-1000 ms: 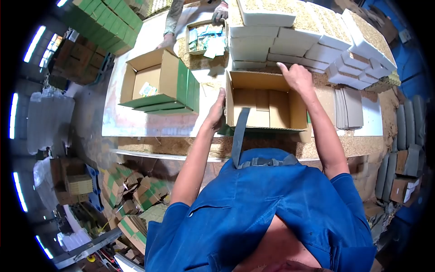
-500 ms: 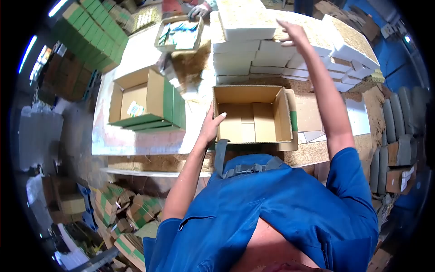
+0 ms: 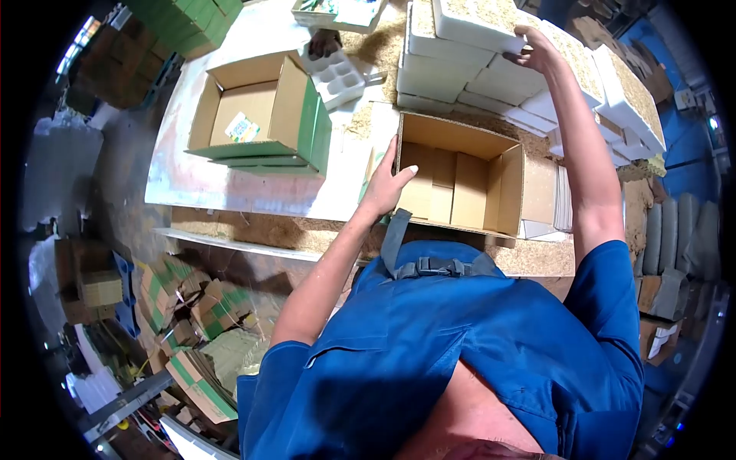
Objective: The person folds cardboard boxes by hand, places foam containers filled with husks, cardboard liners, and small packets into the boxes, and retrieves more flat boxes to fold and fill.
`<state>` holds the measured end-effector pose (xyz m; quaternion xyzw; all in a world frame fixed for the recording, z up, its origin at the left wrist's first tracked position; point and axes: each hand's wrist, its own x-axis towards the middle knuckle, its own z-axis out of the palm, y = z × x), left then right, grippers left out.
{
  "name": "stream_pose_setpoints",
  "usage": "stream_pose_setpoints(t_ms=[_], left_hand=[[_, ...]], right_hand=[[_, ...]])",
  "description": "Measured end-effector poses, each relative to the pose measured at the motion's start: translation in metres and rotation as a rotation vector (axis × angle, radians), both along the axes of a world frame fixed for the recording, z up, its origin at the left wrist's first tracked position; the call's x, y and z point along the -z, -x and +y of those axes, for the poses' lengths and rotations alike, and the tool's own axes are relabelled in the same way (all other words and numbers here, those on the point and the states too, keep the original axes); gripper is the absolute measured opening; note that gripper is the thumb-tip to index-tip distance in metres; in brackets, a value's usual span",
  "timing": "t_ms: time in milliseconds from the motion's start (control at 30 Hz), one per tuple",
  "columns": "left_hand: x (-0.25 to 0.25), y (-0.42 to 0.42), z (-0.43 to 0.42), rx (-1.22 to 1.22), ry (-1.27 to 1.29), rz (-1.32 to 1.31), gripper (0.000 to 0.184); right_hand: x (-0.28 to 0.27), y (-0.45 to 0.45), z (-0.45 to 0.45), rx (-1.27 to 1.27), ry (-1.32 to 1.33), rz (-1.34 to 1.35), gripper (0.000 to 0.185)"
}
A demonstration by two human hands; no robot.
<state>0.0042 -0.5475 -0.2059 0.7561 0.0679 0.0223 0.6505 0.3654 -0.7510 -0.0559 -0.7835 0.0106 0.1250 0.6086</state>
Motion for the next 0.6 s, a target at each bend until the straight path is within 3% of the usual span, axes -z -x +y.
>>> stream_pose_setpoints(t_ms=[100,267,333,467,533,600], left_hand=[[-0.005,0.000,-0.001,-0.010,-0.068,0.011,0.083],[-0.004,-0.001,0.002,0.006,-0.083,0.024,0.084],[-0.004,-0.002,0.002,0.018,-0.081,-0.001,0.085],[-0.004,-0.003,0.004,0.026,-0.097,0.050,0.085],[-0.003,-0.003,0.004,0.028,-0.081,0.046,0.085],[-0.004,-0.003,0.006,0.022,-0.076,0.051,0.085]], right_hand=[[-0.003,0.004,0.003,-0.062,0.052,0.118,0.039],[0.005,0.031,0.008,-0.080,0.198,0.098,0.049],[0.016,0.028,0.015,-0.085,-0.094,0.068,0.053],[0.020,0.020,0.015,-0.062,-0.127,0.103,0.056],[0.022,0.025,0.011,0.000,-0.353,0.184,0.061],[0.026,0.037,0.001,0.019,-0.382,0.163,0.063]])
